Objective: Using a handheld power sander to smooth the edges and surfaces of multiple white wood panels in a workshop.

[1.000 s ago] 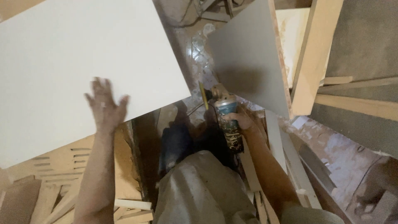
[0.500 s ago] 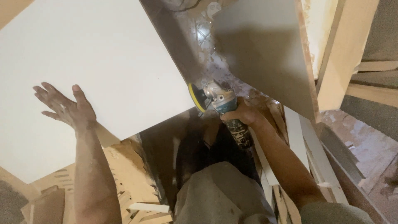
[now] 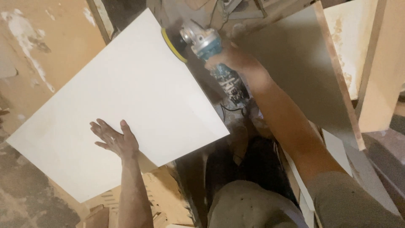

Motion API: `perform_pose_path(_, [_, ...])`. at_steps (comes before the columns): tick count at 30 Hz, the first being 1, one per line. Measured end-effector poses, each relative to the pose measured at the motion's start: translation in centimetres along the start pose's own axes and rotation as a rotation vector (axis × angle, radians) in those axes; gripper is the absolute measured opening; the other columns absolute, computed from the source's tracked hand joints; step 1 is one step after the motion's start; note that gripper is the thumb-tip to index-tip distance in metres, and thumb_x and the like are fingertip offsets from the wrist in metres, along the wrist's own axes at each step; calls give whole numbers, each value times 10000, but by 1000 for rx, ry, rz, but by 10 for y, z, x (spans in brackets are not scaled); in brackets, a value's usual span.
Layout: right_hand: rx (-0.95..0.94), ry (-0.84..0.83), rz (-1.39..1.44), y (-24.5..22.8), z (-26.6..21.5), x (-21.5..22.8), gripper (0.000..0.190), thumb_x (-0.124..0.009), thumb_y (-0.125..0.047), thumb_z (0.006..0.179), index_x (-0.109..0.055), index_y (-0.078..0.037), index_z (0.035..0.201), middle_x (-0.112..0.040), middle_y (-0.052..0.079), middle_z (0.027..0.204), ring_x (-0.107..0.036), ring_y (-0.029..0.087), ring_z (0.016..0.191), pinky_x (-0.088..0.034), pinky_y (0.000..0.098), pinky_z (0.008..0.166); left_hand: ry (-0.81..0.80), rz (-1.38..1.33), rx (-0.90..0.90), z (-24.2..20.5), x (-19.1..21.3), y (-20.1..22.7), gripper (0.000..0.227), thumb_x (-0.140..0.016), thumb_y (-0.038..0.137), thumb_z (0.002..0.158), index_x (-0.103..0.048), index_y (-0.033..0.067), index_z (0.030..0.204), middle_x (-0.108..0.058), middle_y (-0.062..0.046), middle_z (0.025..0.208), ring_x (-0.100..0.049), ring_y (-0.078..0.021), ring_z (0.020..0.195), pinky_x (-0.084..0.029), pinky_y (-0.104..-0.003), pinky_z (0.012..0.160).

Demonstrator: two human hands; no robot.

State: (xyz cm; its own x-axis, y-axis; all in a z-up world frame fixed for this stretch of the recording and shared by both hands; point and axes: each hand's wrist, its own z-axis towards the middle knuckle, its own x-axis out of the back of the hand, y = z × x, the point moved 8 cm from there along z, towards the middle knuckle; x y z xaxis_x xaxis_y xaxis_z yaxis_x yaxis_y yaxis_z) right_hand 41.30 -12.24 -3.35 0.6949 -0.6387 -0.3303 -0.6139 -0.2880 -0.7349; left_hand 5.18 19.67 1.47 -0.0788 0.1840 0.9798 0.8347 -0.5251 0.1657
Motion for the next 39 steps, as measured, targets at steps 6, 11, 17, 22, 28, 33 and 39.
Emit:
perform_pose_path(6, [-219,195,-225,-52,33,14,249,-785,-340,770,-680,-189,938,-729,9,874,-702,129,779,-523,269,762,10,15,-33,0,2,6,744,-409,533,1192,-10,226,1740,4,-51,1834,24,-276,1699,77,-716,1268])
perform_pose_path(11, [-262,239,-467,-46,26,20,401,-793,-431,654,-706,-216,980,-695,9,981,-662,188,875,-474,349,808,25,-2,-49,-1,0,2,728,-407,537,1200,-16,244,1740,-15,-71,1838,25,-291,1701,83,-710,1271])
perform_pose_path(17, [-207,62,-97,0,-80,-6,555,-783,-238,737,-650,-161,1270,-738,70,1085,-731,215,969,-574,349,917,-19,-47,13,-5,9,16,735,-382,573,1184,-41,231,1738,-7,-72,1834,57,-254,1689,117,-682,1274])
perform_pose_path(22, [-172,26,-40,136,-133,-5,733,-932,-290,675,-683,-88,1333,-706,210,1299,-622,418,1286,-416,608,1155,-144,51,88,-14,19,36,760,-304,579,1195,-3,142,1739,88,-118,1803,100,-282,1665,72,-617,1333])
perform_pose_path(28, [-240,20,-32,213,-203,-5,309,-895,-192,632,-771,-131,909,-775,46,882,-729,224,830,-571,400,811,-50,-15,51,-10,4,8,778,-340,624,1194,-50,173,1759,43,-22,1824,80,-228,1686,119,-667,1289])
perform_pose_path(33, [-72,3,161,251,-237,-9,634,-944,-230,647,-731,-140,1238,-755,14,1126,-666,185,1069,-542,413,908,-37,-11,40,-10,2,6,700,-374,555,1250,-25,224,1757,39,-27,1834,66,-241,1701,92,-695,1293])
perform_pose_path(39, [-357,66,-46,240,-234,-5,1115,-893,-451,548,-505,-214,1566,-640,42,1509,-558,247,1420,-433,515,1132,-2,-22,-2,-8,1,6,712,-376,587,1235,-37,239,1755,18,-41,1837,33,-268,1711,81,-696,1295])
